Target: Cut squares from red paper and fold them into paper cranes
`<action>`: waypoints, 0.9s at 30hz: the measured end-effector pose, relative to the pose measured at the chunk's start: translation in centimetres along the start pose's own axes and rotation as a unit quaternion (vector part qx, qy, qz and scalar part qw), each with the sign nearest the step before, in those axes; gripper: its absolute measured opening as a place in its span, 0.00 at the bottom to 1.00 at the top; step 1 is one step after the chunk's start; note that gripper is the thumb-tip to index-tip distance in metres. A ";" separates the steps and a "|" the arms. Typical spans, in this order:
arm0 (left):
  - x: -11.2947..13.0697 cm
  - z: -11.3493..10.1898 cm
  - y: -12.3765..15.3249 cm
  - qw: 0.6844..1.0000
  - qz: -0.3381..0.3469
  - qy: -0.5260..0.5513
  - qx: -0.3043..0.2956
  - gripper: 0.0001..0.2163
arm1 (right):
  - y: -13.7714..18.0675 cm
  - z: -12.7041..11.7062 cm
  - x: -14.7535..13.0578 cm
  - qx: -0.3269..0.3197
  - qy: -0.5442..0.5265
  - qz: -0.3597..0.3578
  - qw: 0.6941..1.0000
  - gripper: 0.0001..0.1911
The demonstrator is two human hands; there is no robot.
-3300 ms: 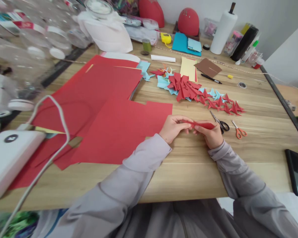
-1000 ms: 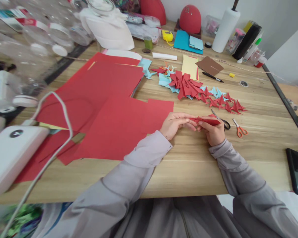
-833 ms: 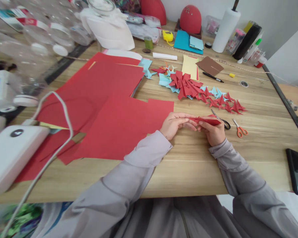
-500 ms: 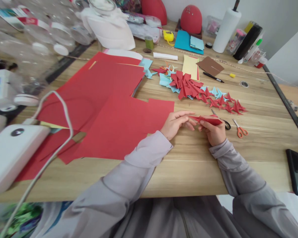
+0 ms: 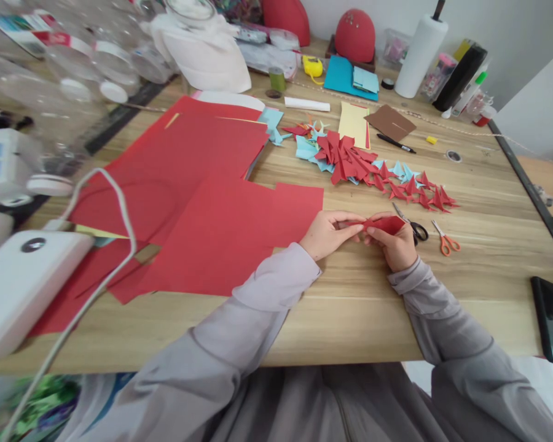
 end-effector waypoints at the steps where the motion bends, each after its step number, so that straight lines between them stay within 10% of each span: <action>1: 0.0 0.0 0.0 1.000 0.001 0.003 0.000 0.13 | 0.0 0.1 0.0 -0.005 -0.002 -0.002 1.000 0.12; 27: -0.1 0.2 0.2 0.988 -0.041 0.145 0.015 0.13 | 0.2 -0.2 -1.1 0.007 0.023 -0.087 0.996 0.05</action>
Point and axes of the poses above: each hand's wrist, its own y-axis away from the middle knuckle, its own z-axis out of the palm, x = y × z, the point moved 8 cm from there along -y, towards the middle knuckle, and after that the axes turned 9 degrees about -x, right-handed, at the moved point
